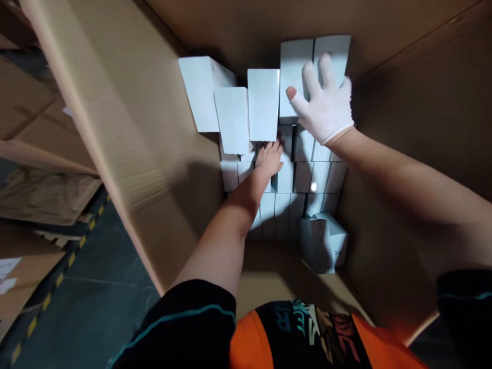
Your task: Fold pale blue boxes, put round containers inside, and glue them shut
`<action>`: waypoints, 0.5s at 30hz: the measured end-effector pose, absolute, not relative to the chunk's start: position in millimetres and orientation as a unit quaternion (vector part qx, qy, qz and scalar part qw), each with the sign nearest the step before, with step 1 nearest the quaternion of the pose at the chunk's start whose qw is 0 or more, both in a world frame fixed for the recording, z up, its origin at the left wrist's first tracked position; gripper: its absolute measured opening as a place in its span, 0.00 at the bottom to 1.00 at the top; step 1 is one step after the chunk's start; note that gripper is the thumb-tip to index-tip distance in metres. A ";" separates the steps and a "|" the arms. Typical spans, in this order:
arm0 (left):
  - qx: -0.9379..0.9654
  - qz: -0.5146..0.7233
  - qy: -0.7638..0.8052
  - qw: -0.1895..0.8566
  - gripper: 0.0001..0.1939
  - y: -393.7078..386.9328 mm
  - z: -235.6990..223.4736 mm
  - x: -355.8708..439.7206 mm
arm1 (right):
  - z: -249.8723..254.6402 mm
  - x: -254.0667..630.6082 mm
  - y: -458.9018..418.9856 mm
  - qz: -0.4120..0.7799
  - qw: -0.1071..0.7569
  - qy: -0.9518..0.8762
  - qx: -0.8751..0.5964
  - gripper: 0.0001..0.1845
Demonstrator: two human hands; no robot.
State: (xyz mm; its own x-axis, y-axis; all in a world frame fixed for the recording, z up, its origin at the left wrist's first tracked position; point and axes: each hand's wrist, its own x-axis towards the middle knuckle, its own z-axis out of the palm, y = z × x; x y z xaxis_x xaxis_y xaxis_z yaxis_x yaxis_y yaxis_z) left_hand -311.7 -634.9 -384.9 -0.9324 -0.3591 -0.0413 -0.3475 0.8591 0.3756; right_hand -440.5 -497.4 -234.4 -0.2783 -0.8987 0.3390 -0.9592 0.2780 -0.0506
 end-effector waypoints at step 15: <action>-0.015 -0.191 -0.981 -0.005 0.50 -620.0 -382.1 -340.3 | -209.3 -453.9 -489.4 0.010 0.133 -0.745 0.653 0.38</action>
